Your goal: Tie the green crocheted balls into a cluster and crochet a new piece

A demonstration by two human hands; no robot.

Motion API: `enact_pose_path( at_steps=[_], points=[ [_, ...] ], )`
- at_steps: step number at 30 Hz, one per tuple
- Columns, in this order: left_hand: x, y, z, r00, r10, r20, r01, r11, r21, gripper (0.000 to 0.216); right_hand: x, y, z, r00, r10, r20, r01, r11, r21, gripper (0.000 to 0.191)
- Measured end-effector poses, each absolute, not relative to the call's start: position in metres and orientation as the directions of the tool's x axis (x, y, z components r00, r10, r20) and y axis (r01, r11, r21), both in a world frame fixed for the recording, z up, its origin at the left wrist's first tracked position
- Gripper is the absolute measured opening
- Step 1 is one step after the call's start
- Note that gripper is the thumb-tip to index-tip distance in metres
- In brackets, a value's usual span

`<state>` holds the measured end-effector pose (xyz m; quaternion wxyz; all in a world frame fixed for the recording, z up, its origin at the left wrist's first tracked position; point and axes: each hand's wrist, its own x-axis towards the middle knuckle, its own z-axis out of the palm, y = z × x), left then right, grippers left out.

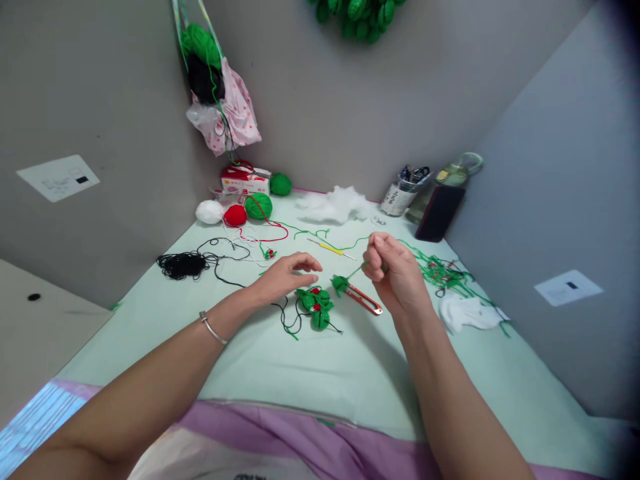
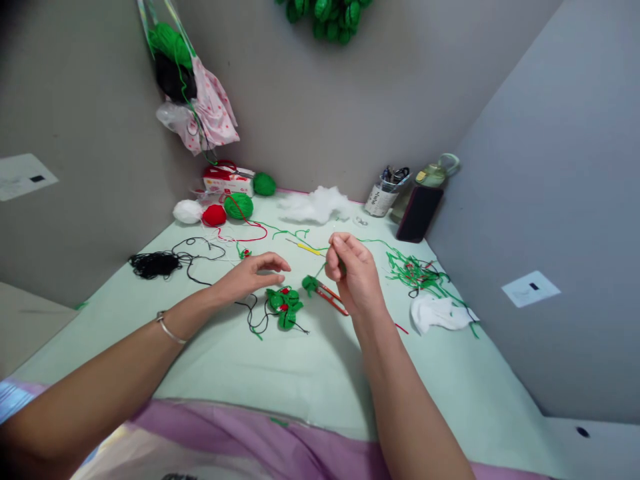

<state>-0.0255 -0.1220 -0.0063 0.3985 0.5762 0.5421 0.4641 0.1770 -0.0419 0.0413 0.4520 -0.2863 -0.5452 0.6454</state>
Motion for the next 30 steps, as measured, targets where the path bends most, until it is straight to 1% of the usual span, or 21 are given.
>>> enact_pose_path(
  at_steps=[3,5,7,9,11,14,17,19,23,25,28,30],
  points=[
    [-0.026,-0.126,-0.007,0.122,0.989,0.088,0.362,-0.127,0.924,0.018,0.181,-0.036,0.04,-0.359,0.924,0.13,-0.249,0.039,-0.968,0.029],
    [-0.026,-0.128,-0.01,0.135,0.985,0.108,0.439,-0.158,0.884,0.021,0.181,-0.034,0.037,-0.33,0.937,0.112,-0.217,0.04,-0.975,0.024],
    [-0.027,-0.129,-0.012,0.11,0.984,0.141,0.512,-0.178,0.841,0.019,0.179,-0.034,0.034,-0.319,0.943,0.097,-0.178,0.041,-0.983,0.021],
    [-0.03,-0.129,-0.013,0.116,0.984,0.133,0.567,-0.176,0.805,0.013,0.177,-0.035,0.03,-0.335,0.936,0.111,-0.135,0.069,-0.988,0.031],
    [-0.032,-0.129,-0.012,0.161,0.983,0.089,0.579,-0.167,0.798,0.007,0.175,-0.037,0.028,-0.369,0.919,0.137,-0.063,0.123,-0.99,0.034],
    [-0.035,-0.128,-0.012,0.221,0.974,0.051,0.539,-0.165,0.826,0.009,0.173,-0.039,0.023,-0.434,0.89,0.14,0.091,0.198,-0.976,0.025],
    [-0.033,-0.127,-0.008,0.201,0.978,0.056,0.497,-0.151,0.855,0.014,0.171,-0.042,0.019,-0.556,0.825,0.1,0.197,0.248,-0.949,0.026],
    [-0.031,-0.127,-0.004,0.164,0.984,0.067,0.434,-0.133,0.891,0.016,0.17,-0.044,0.017,-0.617,0.783,0.081,0.235,0.282,-0.93,0.028],
    [-0.028,-0.126,0.003,0.103,0.99,0.095,0.249,-0.118,0.961,0.017,0.168,-0.05,0.018,-0.661,0.746,0.086,0.291,0.36,-0.886,0.03],
    [-0.028,-0.126,0.003,0.094,0.992,0.08,0.178,-0.096,0.979,0.02,0.167,-0.053,0.02,-0.702,0.707,0.087,0.299,0.404,-0.864,0.029],
    [-0.028,-0.125,0.001,0.106,0.994,0.039,0.082,-0.047,0.996,0.024,0.165,-0.055,0.018,-0.737,0.663,0.132,0.315,0.51,-0.801,0.025],
    [-0.028,-0.124,0.001,0.105,0.994,0.018,0.003,-0.018,1.0,0.026,0.165,-0.054,0.015,-0.732,0.657,0.18,0.333,0.576,-0.747,0.019]
  ],
)
